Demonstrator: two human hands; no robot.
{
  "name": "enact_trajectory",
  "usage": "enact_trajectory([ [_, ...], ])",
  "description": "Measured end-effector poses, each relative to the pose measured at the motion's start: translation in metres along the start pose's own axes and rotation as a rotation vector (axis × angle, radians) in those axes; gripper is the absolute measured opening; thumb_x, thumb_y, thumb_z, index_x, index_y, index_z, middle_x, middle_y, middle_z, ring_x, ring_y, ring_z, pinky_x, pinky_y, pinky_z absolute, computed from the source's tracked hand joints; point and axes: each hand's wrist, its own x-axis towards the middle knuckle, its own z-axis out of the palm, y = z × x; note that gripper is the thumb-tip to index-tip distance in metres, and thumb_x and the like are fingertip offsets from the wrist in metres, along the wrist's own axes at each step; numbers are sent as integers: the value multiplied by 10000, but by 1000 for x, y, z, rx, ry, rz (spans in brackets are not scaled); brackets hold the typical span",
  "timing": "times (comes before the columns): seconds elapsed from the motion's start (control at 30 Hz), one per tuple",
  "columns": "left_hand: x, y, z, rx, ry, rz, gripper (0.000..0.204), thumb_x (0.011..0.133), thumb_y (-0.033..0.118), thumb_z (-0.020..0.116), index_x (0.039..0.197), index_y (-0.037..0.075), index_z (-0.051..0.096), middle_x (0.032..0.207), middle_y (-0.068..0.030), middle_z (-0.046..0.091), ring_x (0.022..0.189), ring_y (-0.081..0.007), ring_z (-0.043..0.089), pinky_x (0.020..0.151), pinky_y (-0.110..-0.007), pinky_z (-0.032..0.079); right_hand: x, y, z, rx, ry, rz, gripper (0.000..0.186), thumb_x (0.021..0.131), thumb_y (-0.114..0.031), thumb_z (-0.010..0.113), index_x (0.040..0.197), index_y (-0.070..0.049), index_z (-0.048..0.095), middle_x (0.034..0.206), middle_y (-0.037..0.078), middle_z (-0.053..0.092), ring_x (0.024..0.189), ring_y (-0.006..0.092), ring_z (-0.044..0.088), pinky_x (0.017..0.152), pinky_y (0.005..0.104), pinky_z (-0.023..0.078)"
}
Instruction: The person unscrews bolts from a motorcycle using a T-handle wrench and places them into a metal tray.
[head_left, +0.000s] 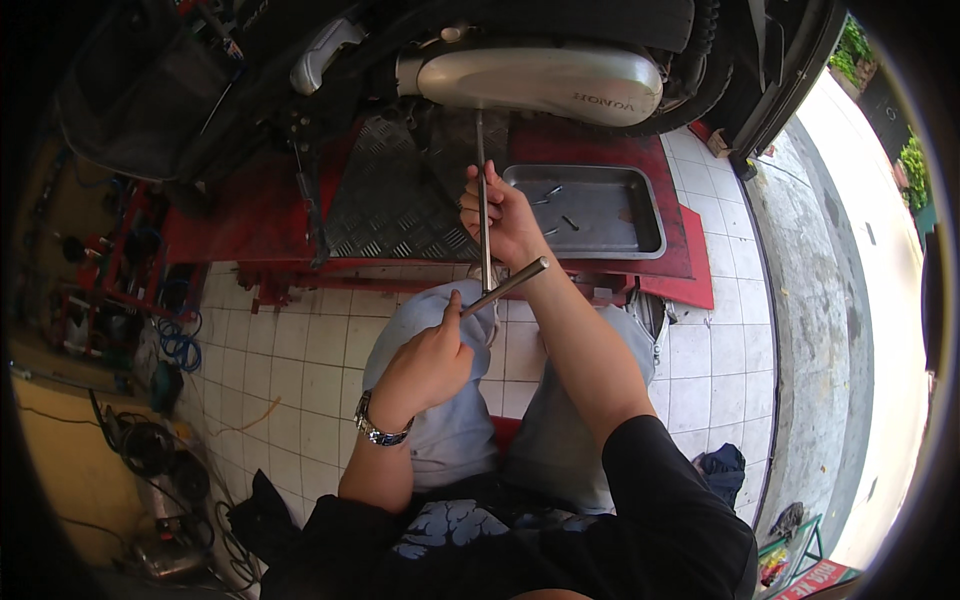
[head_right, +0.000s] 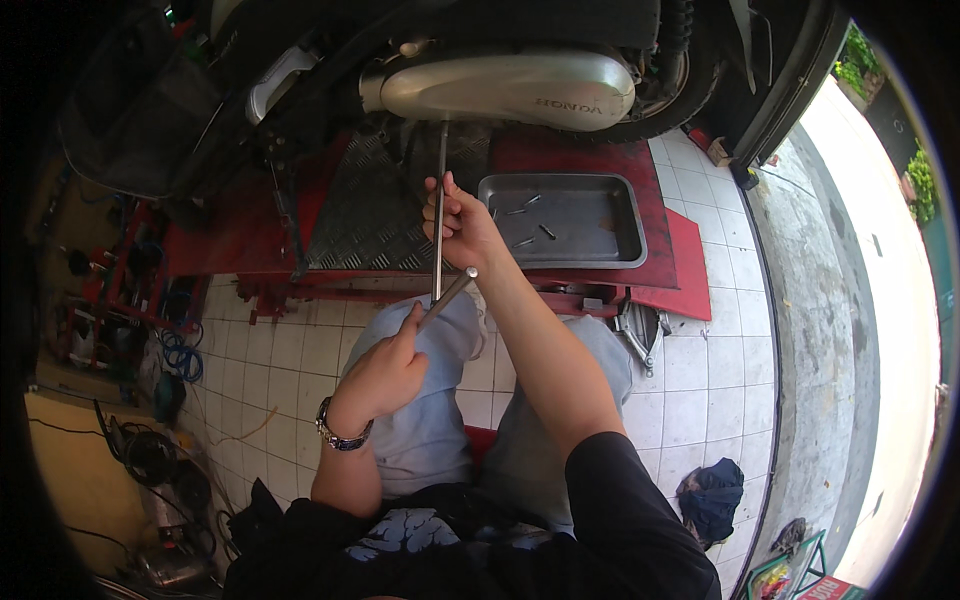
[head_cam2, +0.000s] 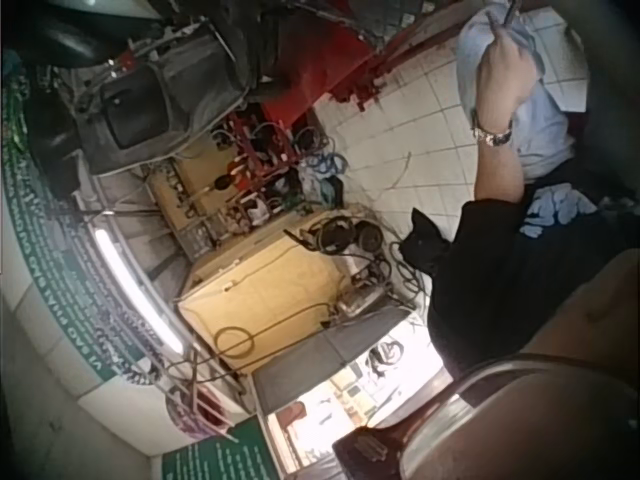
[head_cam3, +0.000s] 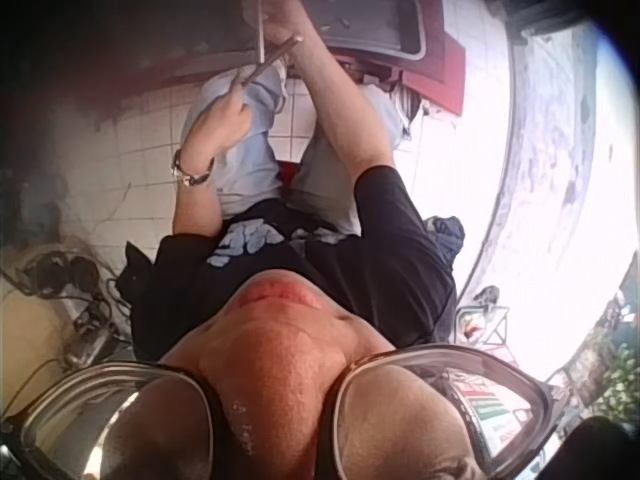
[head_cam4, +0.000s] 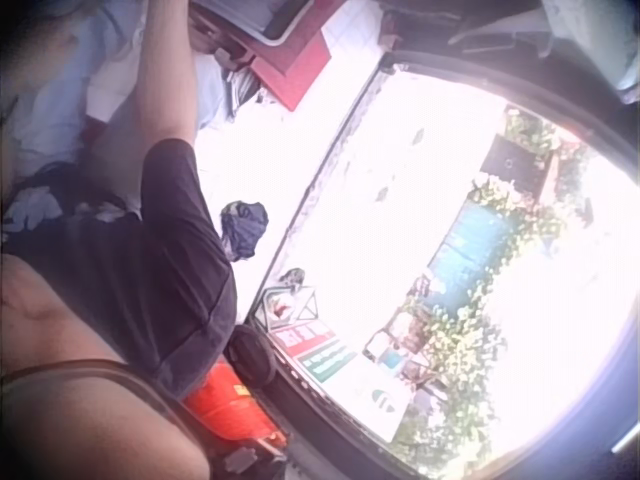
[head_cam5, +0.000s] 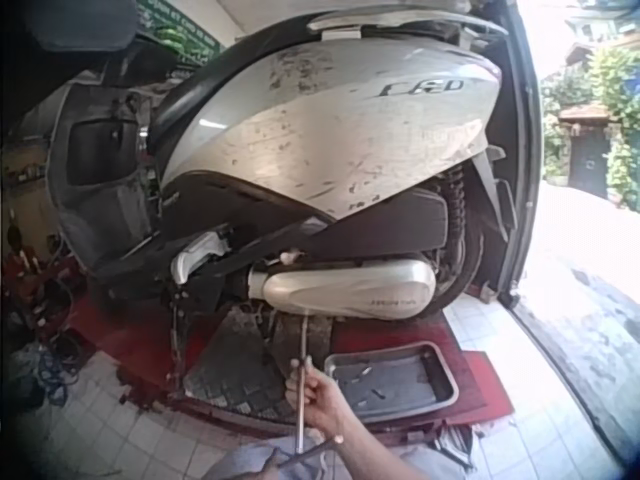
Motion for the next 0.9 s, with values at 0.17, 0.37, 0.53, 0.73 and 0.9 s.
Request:
enact_trajectory([
  [0.17, 13, 10, -6, -846, -433, 159, 712, 950, 33, 430, 1605, 49, 151, 647, -1, 494, 547, -87, 467, 542, -242, 399, 0, -4, 8, 14, -27, -25, 315, 1023, -338, 588, 1112, -37, 618, 624, -94, 399, 530, 41, 302, 505, 219, 270],
  [0.37, 21, 21, 17, -918, -431, 273, 693, 986, 25, 415, 1614, 77, 126, 638, 41, 423, 537, -59, 402, 533, -228, 372, 6, 2, 9, -64, 12, -31, 339, 1018, -337, 598, 1134, -20, 613, 623, -92, 404, 532, 38, 300, 514, 216, 272],
  [0.53, 9, 28, 13, -259, 74, 512, 690, 970, 71, 476, 1600, 93, 198, 573, -84, 518, 493, -218, 536, 521, -348, 434, 9, 4, 1, -94, 48, -20, 311, 1025, -325, 588, 1112, -28, 610, 618, -94, 397, 531, 42, 295, 510, 222, 267],
  [0.73, -20, 44, -17, 23, 438, 267, 686, 944, 78, 494, 1588, 111, 261, 571, -149, 541, 527, -326, 599, 543, -430, 453, 9, 4, -5, -128, 95, -32, 288, 1025, -309, 590, 1101, -32, 605, 615, -95, 385, 528, 46, 285, 506, 225, 261],
  [0.9, -29, 37, -24, 78, 514, -14, 746, 928, 85, 497, 1603, 98, 180, 612, -171, 577, 563, -347, 617, 572, -458, 475, 12, 7, -3, -114, 142, -19, 267, 1025, -290, 592, 1083, -30, 613, 607, -97, 376, 521, 48, 276, 499, 226, 256],
])
